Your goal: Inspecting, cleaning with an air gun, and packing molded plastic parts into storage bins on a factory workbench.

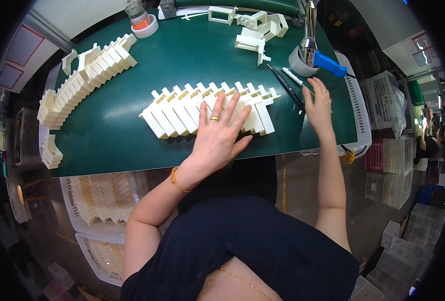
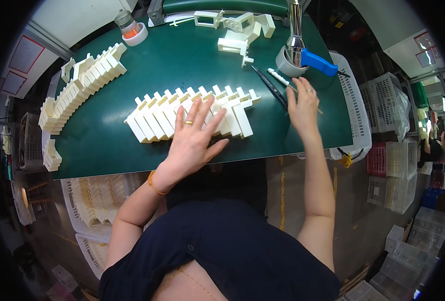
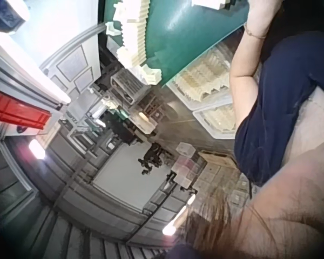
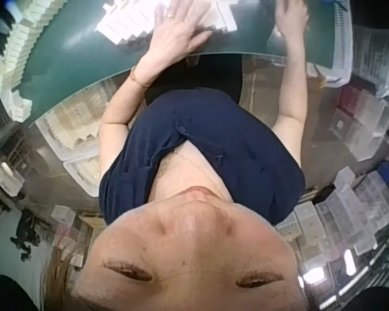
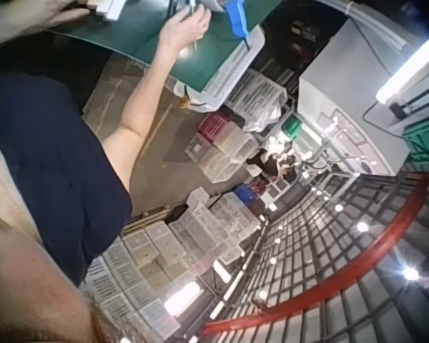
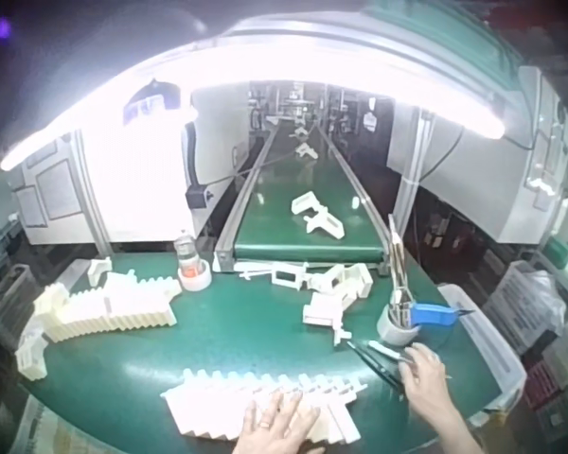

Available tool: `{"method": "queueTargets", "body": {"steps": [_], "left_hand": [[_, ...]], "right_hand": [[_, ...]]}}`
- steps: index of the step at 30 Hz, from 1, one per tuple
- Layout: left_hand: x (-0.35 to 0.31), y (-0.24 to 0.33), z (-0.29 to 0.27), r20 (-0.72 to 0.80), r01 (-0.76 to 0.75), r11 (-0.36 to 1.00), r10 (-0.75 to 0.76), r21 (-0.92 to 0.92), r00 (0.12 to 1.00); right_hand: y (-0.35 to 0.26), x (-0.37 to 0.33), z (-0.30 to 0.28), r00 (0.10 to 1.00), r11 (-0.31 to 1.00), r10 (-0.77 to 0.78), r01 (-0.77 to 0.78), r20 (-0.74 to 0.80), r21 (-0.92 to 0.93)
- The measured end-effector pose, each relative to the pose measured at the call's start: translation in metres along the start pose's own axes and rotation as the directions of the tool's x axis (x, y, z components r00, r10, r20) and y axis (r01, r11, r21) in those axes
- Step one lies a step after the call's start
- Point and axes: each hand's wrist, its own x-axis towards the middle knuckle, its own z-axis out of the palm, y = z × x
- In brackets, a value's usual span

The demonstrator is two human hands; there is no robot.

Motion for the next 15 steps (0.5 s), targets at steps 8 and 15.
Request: {"method": "queueTargets", "body": {"steps": [8,15], "left_hand": [[-0.042,-0.089,-0.051,-0.385,0.394,0.878,-0.475,-0.273,0.791],[-0.018,-0.013,-0.024,-0.251,-0.017,0.986,-0.025,-0.163,0.968]], "right_hand": [[-0.065,-0.048,-0.013,0.927,0.698,0.299,-0.376,0.229,0.609],[-0.066,0.006,0.003,0.965,0.761,0.0,-0.169,0.261,0.627]]}}
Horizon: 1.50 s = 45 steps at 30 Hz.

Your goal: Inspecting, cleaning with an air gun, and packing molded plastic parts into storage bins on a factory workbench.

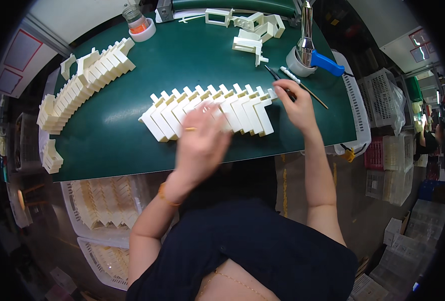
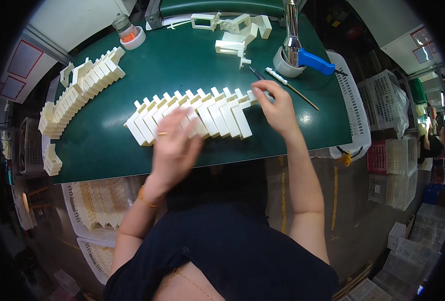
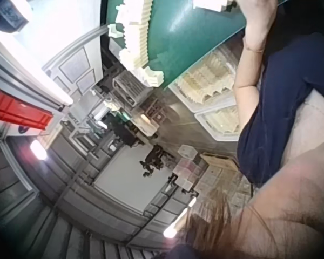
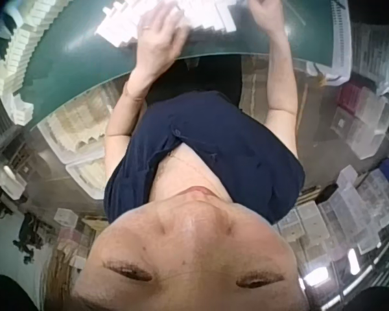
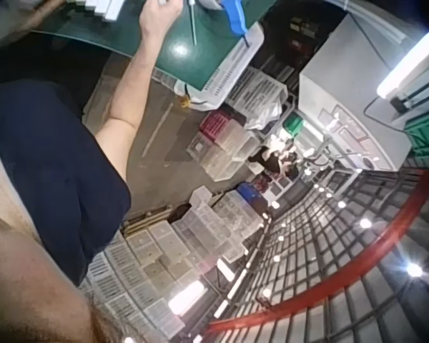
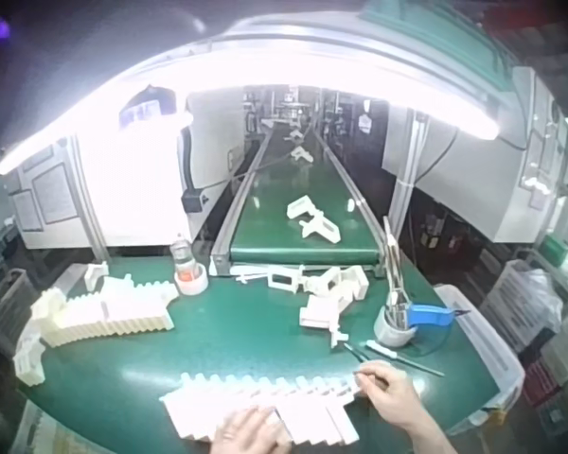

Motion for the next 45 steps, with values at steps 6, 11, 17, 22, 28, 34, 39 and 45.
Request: {"method": "queueTargets", "body": {"steps": [6,11,17,22,28,34,39,45], "left_hand": [[0.022,0.034,0.065,0.284,-0.083,0.994,0.057,0.078,0.957],[0.018,0.032,0.069,0.311,-0.13,0.978,0.074,0.165,0.947],[0.018,0.03,0.07,0.305,-0.139,0.976,0.084,0.165,0.949],[0.019,0.031,0.072,0.292,-0.159,0.969,0.098,0.19,0.951],[0.019,0.031,0.071,0.29,-0.139,0.968,0.074,0.21,0.954],[0.022,0.035,0.071,0.31,-0.165,0.96,0.09,0.228,0.947],[0.022,0.033,0.073,0.321,-0.163,0.958,0.082,0.234,0.943],[0.021,0.033,0.07,0.322,-0.173,0.957,0.092,0.233,0.942]], "right_hand": [[0.003,0.057,-0.013,0.711,0.89,0.318,-0.452,0.627,0.06],[0.023,0.06,0.007,0.642,0.761,0.423,-0.635,0.639,0.133],[0.048,0.058,-0.026,0.996,0.993,0.04,-0.048,-0.079,-0.107],[0.087,0.022,-0.059,0.998,0.808,0.058,-0.025,0.037,-0.588],[0.032,0.038,-0.052,0.908,0.993,-0.008,-0.041,0.419,0.107],[0.045,0.084,-0.041,0.828,0.997,0.021,0.021,0.56,-0.069],[0.042,0.097,-0.047,0.872,0.998,0.023,-0.046,0.489,0.035],[0.04,0.081,-0.036,0.827,0.983,0.106,-0.001,0.553,-0.186]]}}
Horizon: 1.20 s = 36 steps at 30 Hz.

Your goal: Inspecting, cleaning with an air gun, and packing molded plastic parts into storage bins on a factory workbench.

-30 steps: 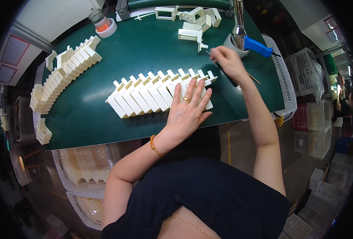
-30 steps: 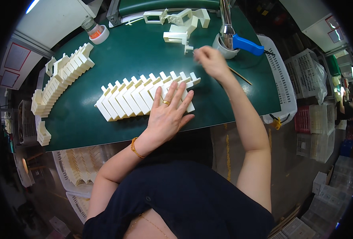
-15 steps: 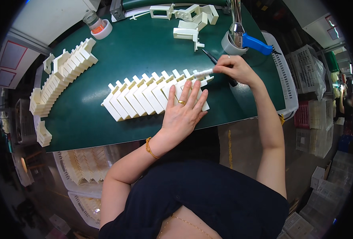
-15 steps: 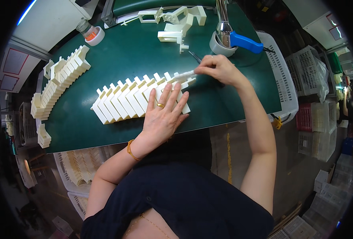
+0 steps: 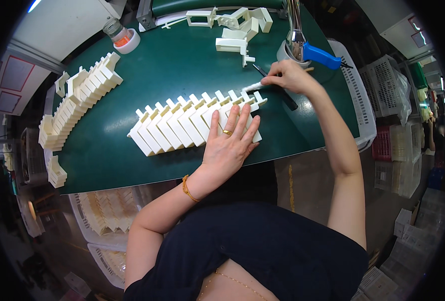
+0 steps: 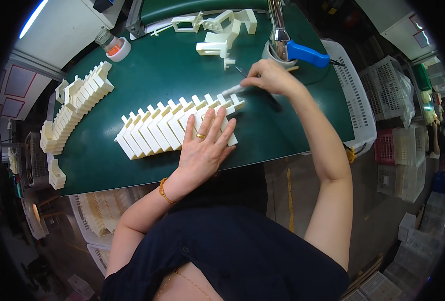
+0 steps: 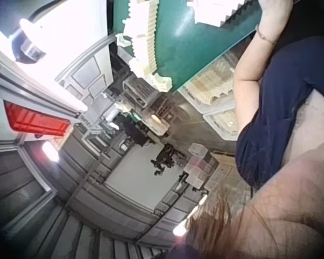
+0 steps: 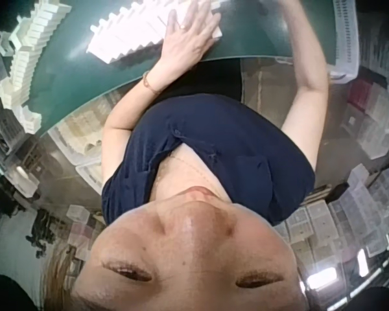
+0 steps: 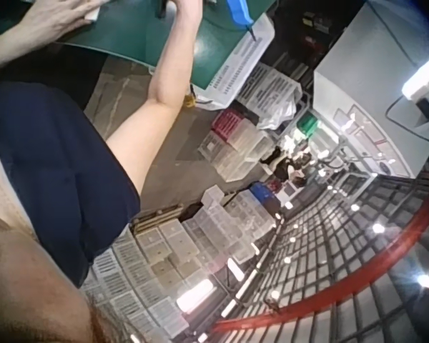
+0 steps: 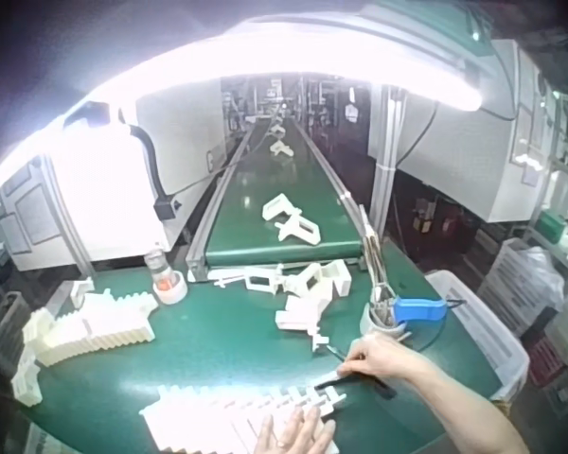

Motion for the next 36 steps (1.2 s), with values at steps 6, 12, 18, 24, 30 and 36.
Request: {"method": "queueTargets", "body": {"steps": [6,12,18,24,30,36], "left_hand": [[-0.001,0.001,0.001,-0.006,0.005,1.0,-0.005,0.006,1.0],[0.0,-0.001,0.003,-0.016,0.003,1.0,-0.003,-0.003,1.0],[-0.001,-0.001,0.003,-0.025,0.012,1.0,-0.012,-0.007,1.0],[0.0,-0.001,0.003,-0.028,0.01,1.0,-0.01,-0.015,1.0],[-0.001,-0.001,0.003,-0.035,0.014,1.0,-0.015,-0.012,0.999],[0.0,-0.001,0.004,-0.041,0.014,1.0,-0.015,-0.015,0.999]], "right_hand": [[-0.013,-0.005,0.024,0.973,0.998,0.016,-0.03,-0.229,-0.058],[-0.014,-0.007,0.027,0.969,0.944,0.201,-0.153,-0.142,0.292],[-0.033,-0.013,0.03,0.986,0.923,0.113,-0.15,0.122,0.355],[-0.035,-0.001,0.016,0.966,0.922,0.257,-0.232,-0.04,0.308],[-0.034,-0.004,0.02,0.977,0.844,0.139,-0.203,0.163,0.496],[-0.026,-0.009,0.035,0.901,0.492,0.263,-0.433,0.345,0.756]]}}
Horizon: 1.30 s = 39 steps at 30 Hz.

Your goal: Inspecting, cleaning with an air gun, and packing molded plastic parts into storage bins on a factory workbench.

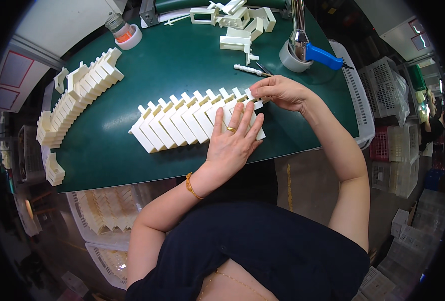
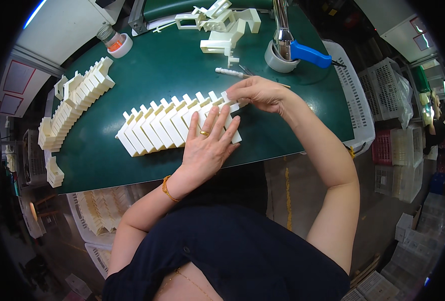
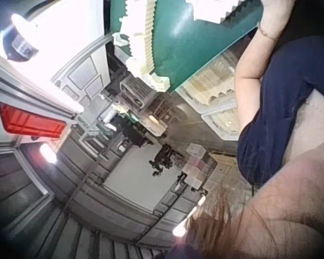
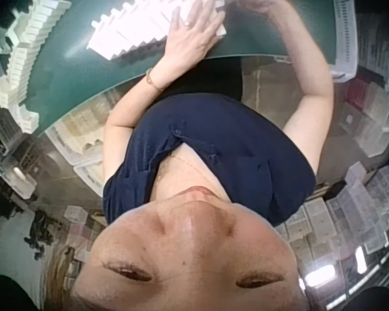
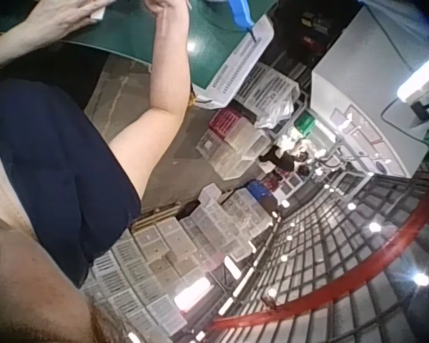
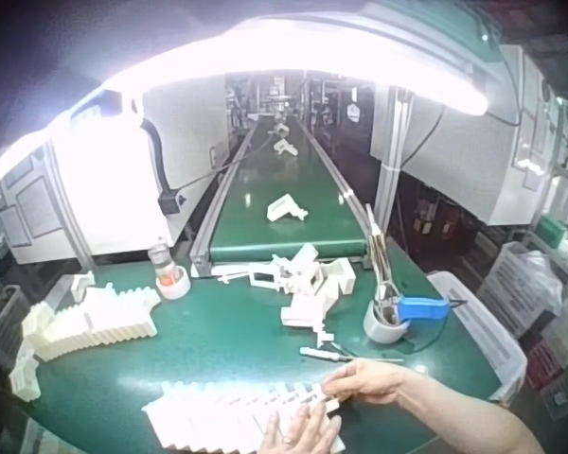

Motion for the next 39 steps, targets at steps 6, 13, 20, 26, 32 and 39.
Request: {"method": "queueTargets", "body": {"steps": [6,13,20,26,32,39], "left_hand": [[-0.001,-0.0005,0.0008,0.007,-0.002,1.0,0.002,0.008,1.0],[-0.0006,0.0002,-0.0002,0.017,-0.001,1.0,0.001,0.017,1.0],[-0.0013,0.0,0.0012,0.019,-0.002,1.0,0.002,0.023,1.0],[-0.0005,-0.0005,0.0005,0.012,-0.003,1.0,0.003,0.011,1.0],[-0.0008,-0.0002,0.001,0.016,0.0,1.0,0.0,0.02,1.0],[-0.0013,0.0003,0.0009,0.01,-0.001,1.0,0.001,0.016,1.0]], "right_hand": [[0.0033,0.0058,-0.0011,0.999,0.998,0.032,-0.031,-0.004,0.055],[0.0017,0.0044,-0.0005,0.999,0.997,0.032,-0.032,-0.005,0.069],[0.0038,0.0037,0.0031,1.0,0.998,0.013,-0.012,-0.025,0.057],[0.0013,0.002,0.0053,1.0,0.998,0.008,-0.007,-0.01,0.07],[0.0027,0.0025,0.0023,1.0,0.995,0.019,-0.019,-0.003,0.101],[0.0014,-0.0002,0.0045,1.0,0.994,0.028,-0.026,-0.011,0.106]]}}
